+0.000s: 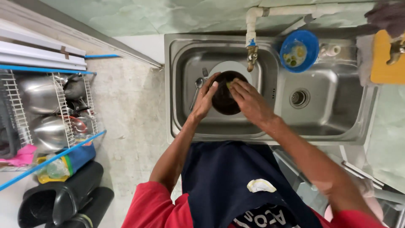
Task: Chopping ingredients on a cutting board, mixing them in a bowl, and washing dishes in a sink.
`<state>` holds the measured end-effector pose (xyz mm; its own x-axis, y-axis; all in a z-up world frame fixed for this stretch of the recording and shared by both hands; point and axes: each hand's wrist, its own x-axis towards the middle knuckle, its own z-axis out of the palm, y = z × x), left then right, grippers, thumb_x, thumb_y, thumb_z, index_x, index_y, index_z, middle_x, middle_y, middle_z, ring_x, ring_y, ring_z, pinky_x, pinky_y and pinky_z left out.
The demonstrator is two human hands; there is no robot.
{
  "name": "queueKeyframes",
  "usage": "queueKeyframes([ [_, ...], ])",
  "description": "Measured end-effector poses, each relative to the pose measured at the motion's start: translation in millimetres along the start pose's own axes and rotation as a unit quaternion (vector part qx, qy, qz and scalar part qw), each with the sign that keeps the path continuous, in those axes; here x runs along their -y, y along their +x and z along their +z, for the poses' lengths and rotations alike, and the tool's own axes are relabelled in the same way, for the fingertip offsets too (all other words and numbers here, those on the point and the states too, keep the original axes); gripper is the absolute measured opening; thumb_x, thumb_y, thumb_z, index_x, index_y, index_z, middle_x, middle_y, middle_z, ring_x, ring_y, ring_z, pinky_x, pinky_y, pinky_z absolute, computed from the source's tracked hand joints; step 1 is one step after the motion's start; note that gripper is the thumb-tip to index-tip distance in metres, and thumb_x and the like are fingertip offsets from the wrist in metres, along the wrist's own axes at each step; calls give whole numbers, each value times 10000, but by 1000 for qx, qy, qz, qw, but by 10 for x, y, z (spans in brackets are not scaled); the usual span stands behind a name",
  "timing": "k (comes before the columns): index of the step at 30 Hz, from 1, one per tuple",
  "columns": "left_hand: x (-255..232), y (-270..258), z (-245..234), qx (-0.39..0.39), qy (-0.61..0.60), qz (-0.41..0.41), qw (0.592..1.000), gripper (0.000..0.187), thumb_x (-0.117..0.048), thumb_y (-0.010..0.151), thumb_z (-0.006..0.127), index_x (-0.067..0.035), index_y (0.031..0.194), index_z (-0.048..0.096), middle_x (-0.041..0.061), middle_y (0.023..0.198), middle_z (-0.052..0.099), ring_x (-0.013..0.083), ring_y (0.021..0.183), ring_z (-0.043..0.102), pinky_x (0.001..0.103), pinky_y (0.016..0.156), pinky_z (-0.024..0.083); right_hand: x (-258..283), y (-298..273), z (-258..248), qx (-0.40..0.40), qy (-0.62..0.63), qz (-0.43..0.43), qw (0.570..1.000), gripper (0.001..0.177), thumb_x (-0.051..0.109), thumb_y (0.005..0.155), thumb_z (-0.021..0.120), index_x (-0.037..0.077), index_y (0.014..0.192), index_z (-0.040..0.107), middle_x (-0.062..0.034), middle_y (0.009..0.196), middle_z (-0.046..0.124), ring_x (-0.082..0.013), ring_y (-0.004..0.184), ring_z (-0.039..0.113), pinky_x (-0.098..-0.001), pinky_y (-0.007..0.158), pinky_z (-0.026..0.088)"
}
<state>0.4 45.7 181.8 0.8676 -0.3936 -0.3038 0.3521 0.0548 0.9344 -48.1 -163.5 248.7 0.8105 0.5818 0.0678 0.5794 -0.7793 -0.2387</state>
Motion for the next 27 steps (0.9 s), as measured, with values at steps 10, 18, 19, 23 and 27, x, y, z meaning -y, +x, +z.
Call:
queueKeyframes([
  [10, 191, -22, 244, -5, -27, 53, 998, 552, -348, 1092, 492, -19, 1533, 449, 165, 1526, 534, 263, 1445, 462, 361, 1219, 319, 117, 274, 276, -105, 201, 234, 945, 226, 6, 906, 640, -48, 1119, 693, -196, 1140, 668, -410, 1079, 629, -475, 912, 528],
  [18, 99, -15, 76, -34, -13, 75, 997, 534, -363, 1100, 457, -12, 1498, 513, 169, 1473, 594, 256, 1399, 525, 362, 1204, 375, 48, 93, 265, -7, 230, 133, 964, 229, -12, 862, 607, -15, 1076, 687, -183, 1135, 675, -389, 1066, 647, -447, 876, 543],
  [19, 63, -32, 63, -19, -16, 68, 997, 534, -364, 1102, 453, -12, 1500, 510, 172, 1465, 600, 254, 1392, 530, 363, 1202, 379, 33, 106, 216, 3, 166, 135, 977, 258, -20, 845, 601, -15, 1091, 681, -189, 1163, 666, -398, 1084, 637, -452, 873, 543],
  [23, 43, -2, 137, -10, -2, 111, 994, 538, -338, 1096, 485, 7, 1509, 491, 193, 1497, 566, 263, 1429, 486, 374, 1214, 332, 34, 243, 188, -62, 109, 128, 984, 312, -28, 836, 600, -17, 1144, 654, -201, 1219, 645, -411, 1121, 618, -469, 910, 544],
  [27, 210, -91, 129, -7, 6, 95, 995, 548, -361, 1096, 460, -7, 1513, 494, 174, 1475, 596, 259, 1408, 526, 369, 1214, 369, 363, 286, 299, -112, 276, 157, 942, 316, 20, 874, 626, -11, 1188, 633, -194, 1216, 649, -396, 1119, 623, -464, 930, 542],
])
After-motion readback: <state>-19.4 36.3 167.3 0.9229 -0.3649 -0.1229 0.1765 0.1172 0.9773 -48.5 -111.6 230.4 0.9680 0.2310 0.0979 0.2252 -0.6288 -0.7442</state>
